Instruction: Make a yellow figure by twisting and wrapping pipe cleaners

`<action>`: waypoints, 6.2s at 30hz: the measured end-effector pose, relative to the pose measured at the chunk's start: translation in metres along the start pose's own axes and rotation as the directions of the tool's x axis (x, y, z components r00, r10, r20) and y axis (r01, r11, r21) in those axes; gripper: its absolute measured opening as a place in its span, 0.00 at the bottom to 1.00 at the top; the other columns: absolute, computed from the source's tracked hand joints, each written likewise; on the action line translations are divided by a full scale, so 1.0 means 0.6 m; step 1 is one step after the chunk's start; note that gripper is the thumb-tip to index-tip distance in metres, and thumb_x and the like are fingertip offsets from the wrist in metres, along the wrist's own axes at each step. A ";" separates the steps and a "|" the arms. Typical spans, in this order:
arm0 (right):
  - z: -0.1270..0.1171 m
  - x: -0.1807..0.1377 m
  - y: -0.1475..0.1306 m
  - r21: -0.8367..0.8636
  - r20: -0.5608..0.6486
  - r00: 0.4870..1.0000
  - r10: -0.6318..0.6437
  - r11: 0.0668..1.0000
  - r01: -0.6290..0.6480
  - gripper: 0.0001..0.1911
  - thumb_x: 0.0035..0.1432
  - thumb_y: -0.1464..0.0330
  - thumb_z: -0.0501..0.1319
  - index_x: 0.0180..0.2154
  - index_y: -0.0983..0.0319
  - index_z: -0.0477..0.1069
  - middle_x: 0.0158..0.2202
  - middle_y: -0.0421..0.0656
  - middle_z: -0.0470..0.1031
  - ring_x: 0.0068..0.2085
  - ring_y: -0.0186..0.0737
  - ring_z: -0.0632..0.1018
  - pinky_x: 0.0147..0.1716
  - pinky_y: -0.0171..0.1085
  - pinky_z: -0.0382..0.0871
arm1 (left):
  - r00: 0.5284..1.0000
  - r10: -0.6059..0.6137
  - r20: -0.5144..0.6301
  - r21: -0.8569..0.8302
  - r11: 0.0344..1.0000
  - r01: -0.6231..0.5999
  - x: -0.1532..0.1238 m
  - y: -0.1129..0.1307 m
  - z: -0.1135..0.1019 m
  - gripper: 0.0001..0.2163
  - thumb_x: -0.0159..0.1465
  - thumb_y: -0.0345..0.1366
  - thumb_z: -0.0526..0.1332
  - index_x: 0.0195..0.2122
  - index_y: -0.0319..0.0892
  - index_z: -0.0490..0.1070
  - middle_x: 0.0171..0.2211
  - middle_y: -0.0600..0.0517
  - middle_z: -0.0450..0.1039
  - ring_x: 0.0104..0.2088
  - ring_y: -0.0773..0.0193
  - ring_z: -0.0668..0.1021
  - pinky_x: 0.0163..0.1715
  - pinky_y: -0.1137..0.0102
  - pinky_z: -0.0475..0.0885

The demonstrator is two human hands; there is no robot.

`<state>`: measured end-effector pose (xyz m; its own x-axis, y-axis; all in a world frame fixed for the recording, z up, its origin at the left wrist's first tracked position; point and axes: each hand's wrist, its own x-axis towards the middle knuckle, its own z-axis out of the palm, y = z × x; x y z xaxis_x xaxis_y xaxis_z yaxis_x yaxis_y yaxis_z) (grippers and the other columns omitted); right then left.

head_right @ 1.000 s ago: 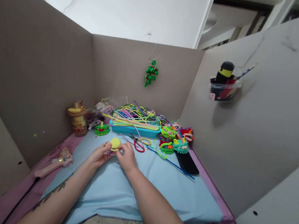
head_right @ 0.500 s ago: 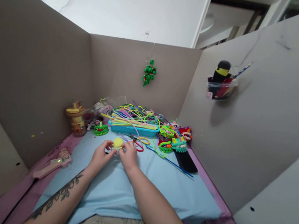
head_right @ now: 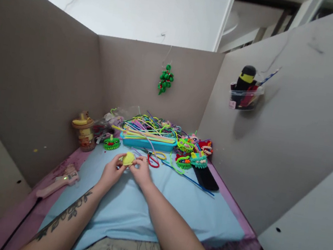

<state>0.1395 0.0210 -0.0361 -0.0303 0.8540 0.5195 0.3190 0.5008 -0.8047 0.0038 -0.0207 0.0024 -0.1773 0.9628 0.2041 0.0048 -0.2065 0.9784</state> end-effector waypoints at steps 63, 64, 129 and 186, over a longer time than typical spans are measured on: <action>-0.015 -0.002 -0.024 -0.384 -0.064 0.991 -0.118 0.920 0.085 0.06 0.54 0.75 0.54 0.30 0.62 0.68 0.44 0.50 0.63 0.47 0.48 0.65 0.49 0.48 0.61 | 0.899 0.392 0.196 0.592 0.683 -0.427 0.002 -0.009 -0.003 0.06 0.56 0.33 0.56 0.23 0.41 0.68 0.23 0.54 0.64 0.25 0.67 0.68 0.27 0.72 0.63; -0.017 -0.001 -0.024 -0.385 -0.052 0.991 -0.119 0.918 0.090 0.07 0.54 0.75 0.54 0.30 0.61 0.68 0.44 0.50 0.63 0.47 0.48 0.65 0.49 0.48 0.61 | 0.900 0.381 0.214 0.584 0.689 -0.430 0.002 -0.010 -0.004 0.06 0.57 0.34 0.56 0.24 0.41 0.68 0.24 0.54 0.65 0.25 0.67 0.68 0.28 0.72 0.64; -0.046 0.003 -0.034 -0.245 0.133 0.939 -0.316 0.908 0.340 0.05 0.54 0.70 0.59 0.34 0.58 0.74 0.44 0.46 0.66 0.48 0.45 0.65 0.50 0.46 0.61 | 0.963 0.191 0.191 0.181 0.957 -0.225 0.024 -0.022 -0.020 0.16 0.52 0.39 0.63 0.41 0.39 0.68 0.39 0.48 0.72 0.37 0.61 0.75 0.38 0.67 0.70; -0.031 0.005 -0.027 0.177 0.229 0.972 0.047 0.980 -0.090 0.03 0.47 0.70 0.58 0.25 0.61 0.69 0.47 0.47 0.60 0.49 0.44 0.67 0.33 0.35 0.69 | 0.982 -0.038 0.184 0.096 0.995 0.021 0.024 -0.027 -0.015 0.13 0.51 0.46 0.60 0.24 0.39 0.67 0.19 0.56 0.65 0.21 0.70 0.66 0.23 0.75 0.59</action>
<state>0.1516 0.0126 -0.0162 -0.2318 0.8863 0.4010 0.1472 0.4394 -0.8861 -0.0079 -0.0052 -0.0105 0.0063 0.9856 0.1689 0.0956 -0.1687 0.9810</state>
